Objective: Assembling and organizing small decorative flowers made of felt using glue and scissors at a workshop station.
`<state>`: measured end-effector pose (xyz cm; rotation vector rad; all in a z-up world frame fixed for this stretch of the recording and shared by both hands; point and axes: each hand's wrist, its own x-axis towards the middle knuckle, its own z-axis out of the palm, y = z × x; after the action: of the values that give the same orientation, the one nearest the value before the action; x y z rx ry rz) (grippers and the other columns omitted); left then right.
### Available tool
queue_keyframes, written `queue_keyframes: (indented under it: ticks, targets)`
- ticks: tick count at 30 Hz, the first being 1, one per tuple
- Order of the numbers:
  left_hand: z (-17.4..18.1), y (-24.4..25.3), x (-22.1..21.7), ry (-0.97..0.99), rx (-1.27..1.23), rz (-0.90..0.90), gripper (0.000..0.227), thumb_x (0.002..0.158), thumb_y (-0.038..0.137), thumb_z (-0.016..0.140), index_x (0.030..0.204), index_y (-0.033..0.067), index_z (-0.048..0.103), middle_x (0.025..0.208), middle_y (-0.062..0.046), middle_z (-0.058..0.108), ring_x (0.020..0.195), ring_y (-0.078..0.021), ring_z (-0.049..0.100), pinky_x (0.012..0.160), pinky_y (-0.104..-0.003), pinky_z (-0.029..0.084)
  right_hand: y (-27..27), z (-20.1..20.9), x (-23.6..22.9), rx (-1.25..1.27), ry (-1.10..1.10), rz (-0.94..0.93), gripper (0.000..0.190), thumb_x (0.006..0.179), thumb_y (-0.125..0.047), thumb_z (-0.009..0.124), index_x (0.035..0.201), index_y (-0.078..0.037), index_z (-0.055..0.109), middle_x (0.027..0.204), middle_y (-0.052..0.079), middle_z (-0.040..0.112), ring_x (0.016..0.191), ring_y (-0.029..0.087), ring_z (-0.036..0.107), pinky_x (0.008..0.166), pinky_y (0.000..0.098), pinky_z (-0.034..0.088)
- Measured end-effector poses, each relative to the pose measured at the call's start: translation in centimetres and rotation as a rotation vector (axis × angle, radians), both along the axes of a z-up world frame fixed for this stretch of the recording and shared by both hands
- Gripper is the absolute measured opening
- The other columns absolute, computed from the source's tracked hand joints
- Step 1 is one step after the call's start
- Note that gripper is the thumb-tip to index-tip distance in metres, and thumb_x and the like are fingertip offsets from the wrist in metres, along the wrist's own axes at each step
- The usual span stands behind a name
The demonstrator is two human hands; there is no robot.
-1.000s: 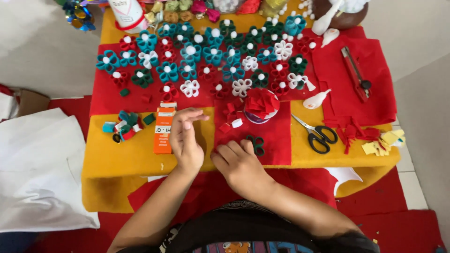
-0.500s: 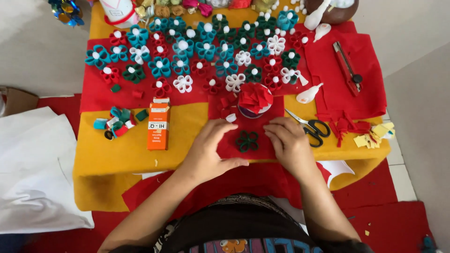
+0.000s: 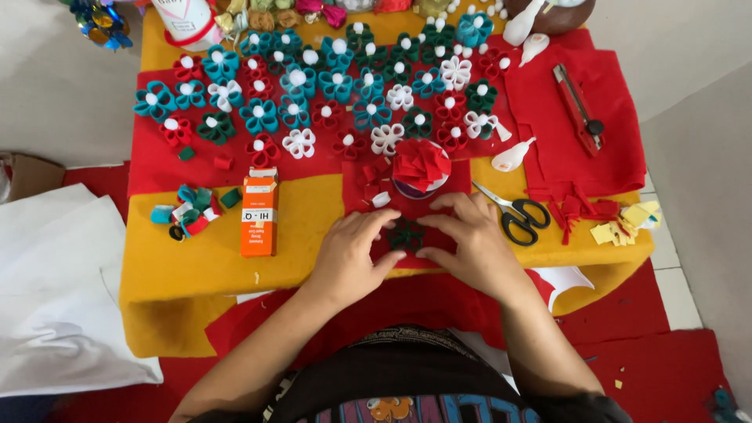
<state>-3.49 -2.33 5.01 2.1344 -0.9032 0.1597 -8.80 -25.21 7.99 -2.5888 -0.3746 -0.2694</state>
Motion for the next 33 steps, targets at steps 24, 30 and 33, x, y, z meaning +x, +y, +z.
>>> queue_keyframes:
  ticks: [24, 30, 33]
  targets:
    - [1.4, 1.0, 1.8, 0.135, 0.001, -0.137, 0.074, 0.068, 0.017, 0.089, 0.136, 0.0117, 0.059, 0.124, -0.014, 0.069, 0.076, -0.0267, 0.072, 0.078, -0.046, 0.055, -0.4, 1.6, -0.2, -0.066, 0.071, 0.010, 0.057, 0.072, -0.030, 0.088, 0.123, -0.012, 0.070, 0.119, 0.007, 0.063, 0.106, 0.030, 0.054, 0.085, 0.0388, 0.039]
    - [2.8, 2.0, 1.2, -0.076, -0.417, -0.150, 0.031, 0.083, 0.015, 0.084, 0.113, 0.0093, 0.074, 0.117, -0.008, 0.073, 0.087, -0.0256, 0.076, 0.078, -0.039, 0.061, -7.3, 2.0, -2.8, 0.184, -0.232, -0.219, 0.018, 0.085, -0.014, 0.086, 0.101, -0.011, 0.077, 0.104, 0.009, 0.073, 0.106, 0.032, 0.069, 0.091, 0.0373, 0.051]
    - [2.9, 2.5, 1.8, -0.344, -0.429, -0.204, 0.007, 0.093, 0.006, 0.075, 0.097, 0.0013, 0.073, 0.114, -0.017, 0.069, 0.091, -0.0285, 0.072, 0.081, -0.040, 0.060, -10.0, 3.1, -3.2, 0.099, -0.414, -0.398, 0.033, 0.098, 0.004, 0.085, 0.079, -0.003, 0.059, 0.097, 0.016, 0.068, 0.096, 0.028, 0.066, 0.089, 0.0390, 0.050]
